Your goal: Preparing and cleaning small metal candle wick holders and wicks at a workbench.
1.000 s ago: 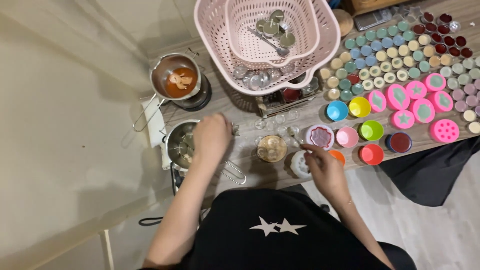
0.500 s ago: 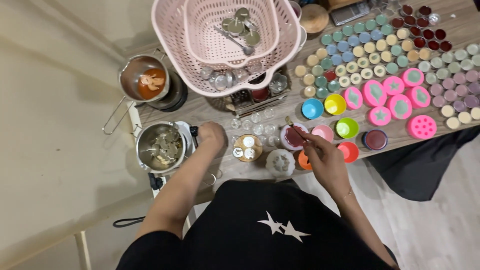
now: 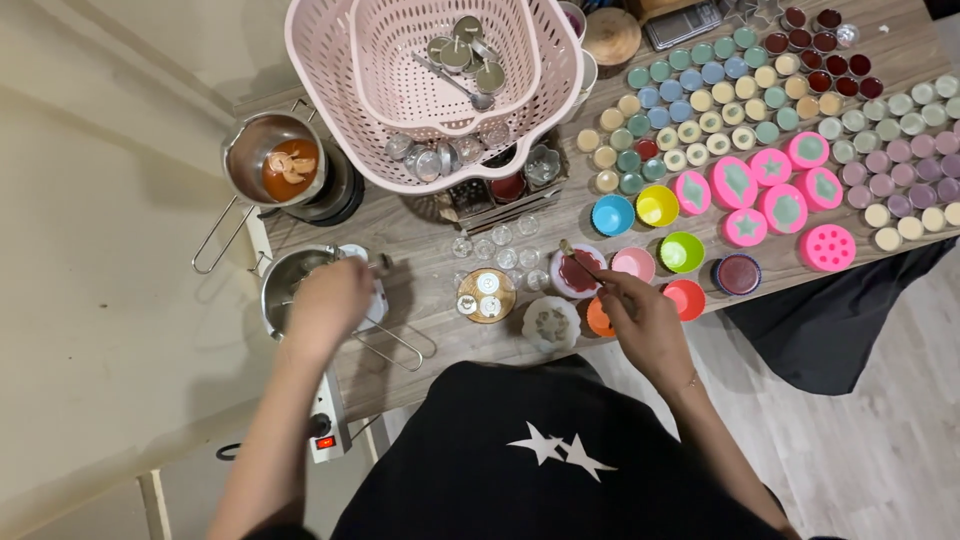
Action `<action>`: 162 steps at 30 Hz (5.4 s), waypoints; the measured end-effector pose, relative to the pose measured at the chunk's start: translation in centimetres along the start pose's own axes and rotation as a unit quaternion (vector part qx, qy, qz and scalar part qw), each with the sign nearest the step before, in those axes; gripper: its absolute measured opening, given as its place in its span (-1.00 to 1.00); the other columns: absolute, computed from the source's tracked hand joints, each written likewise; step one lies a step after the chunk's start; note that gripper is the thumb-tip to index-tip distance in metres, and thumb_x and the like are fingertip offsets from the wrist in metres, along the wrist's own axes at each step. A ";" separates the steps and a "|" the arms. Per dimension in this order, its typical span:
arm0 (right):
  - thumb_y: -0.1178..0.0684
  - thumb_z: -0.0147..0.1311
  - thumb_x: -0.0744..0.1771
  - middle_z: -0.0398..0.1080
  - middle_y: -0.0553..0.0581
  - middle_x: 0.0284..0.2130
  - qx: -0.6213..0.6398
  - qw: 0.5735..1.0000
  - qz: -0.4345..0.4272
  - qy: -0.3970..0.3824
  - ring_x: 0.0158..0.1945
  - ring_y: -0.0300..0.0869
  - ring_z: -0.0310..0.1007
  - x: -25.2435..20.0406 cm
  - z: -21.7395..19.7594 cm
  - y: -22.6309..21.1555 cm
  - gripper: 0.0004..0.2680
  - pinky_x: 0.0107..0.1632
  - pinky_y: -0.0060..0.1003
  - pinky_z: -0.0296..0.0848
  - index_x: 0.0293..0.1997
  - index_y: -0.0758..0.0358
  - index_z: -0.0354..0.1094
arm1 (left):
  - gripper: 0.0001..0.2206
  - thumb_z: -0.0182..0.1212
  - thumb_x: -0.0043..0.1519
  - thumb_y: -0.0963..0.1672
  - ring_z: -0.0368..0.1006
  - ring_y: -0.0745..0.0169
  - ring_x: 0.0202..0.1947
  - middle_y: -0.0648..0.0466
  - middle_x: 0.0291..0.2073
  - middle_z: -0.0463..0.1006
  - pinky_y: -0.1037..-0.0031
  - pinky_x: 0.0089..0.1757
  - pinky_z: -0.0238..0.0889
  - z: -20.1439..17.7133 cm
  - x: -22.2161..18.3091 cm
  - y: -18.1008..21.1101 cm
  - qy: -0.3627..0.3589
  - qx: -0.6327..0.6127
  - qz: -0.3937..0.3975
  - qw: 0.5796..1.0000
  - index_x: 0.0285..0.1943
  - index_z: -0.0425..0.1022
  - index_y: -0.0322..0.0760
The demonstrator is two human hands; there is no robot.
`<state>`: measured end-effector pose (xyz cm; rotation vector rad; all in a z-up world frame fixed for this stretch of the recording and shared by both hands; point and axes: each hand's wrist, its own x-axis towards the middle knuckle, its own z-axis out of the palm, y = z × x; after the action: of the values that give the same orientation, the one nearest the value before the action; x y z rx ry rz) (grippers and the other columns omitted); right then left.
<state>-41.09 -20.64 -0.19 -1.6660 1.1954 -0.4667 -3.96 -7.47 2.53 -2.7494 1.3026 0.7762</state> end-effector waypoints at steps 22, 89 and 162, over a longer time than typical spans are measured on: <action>0.15 0.08 0.32 0.54 0.25 -0.24 -0.089 0.991 -0.075 -0.072 -0.32 -0.07 0.58 -0.8 3.9 -1.7 -0.79 -0.22 -0.23 0.50 0.05 0.21 0.48 | -0.74 0.17 0.22 -0.21 0.57 -0.14 -0.11 -0.24 -0.10 0.62 0.24 -0.05 0.39 16.1 -4.6 7.3 0.181 -0.272 0.132 0.936 0.06 0.53 -0.47; 0.11 0.07 0.31 0.54 0.20 -0.25 -0.120 0.975 -0.075 -0.171 -0.28 0.02 0.57 2.2 6.7 -0.8 -0.79 -0.19 -0.16 0.49 0.04 0.11 0.49 | -0.76 0.33 0.24 -0.15 0.49 0.06 0.05 -0.03 -0.04 0.63 0.24 0.08 0.30 -7.2 2.1 8.3 0.385 -0.188 0.210 0.879 0.09 0.60 -0.25; 0.13 0.18 0.30 0.39 0.37 -0.20 -0.289 0.902 -0.305 0.099 -0.10 0.25 0.42 8.8 8.5 -17.0 -0.71 -0.05 0.06 0.40 0.15 0.28 0.46 | -0.87 0.08 0.35 -0.16 0.41 0.45 -0.27 0.15 -0.30 0.51 0.58 -0.22 0.30 -4.3 -4.4 -2.8 0.090 -0.670 0.082 0.733 -0.06 0.47 -0.37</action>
<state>-22.53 -23.81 8.96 -2.5837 0.9821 -0.7227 -2.41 -3.30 7.65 -3.7363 1.2467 2.2550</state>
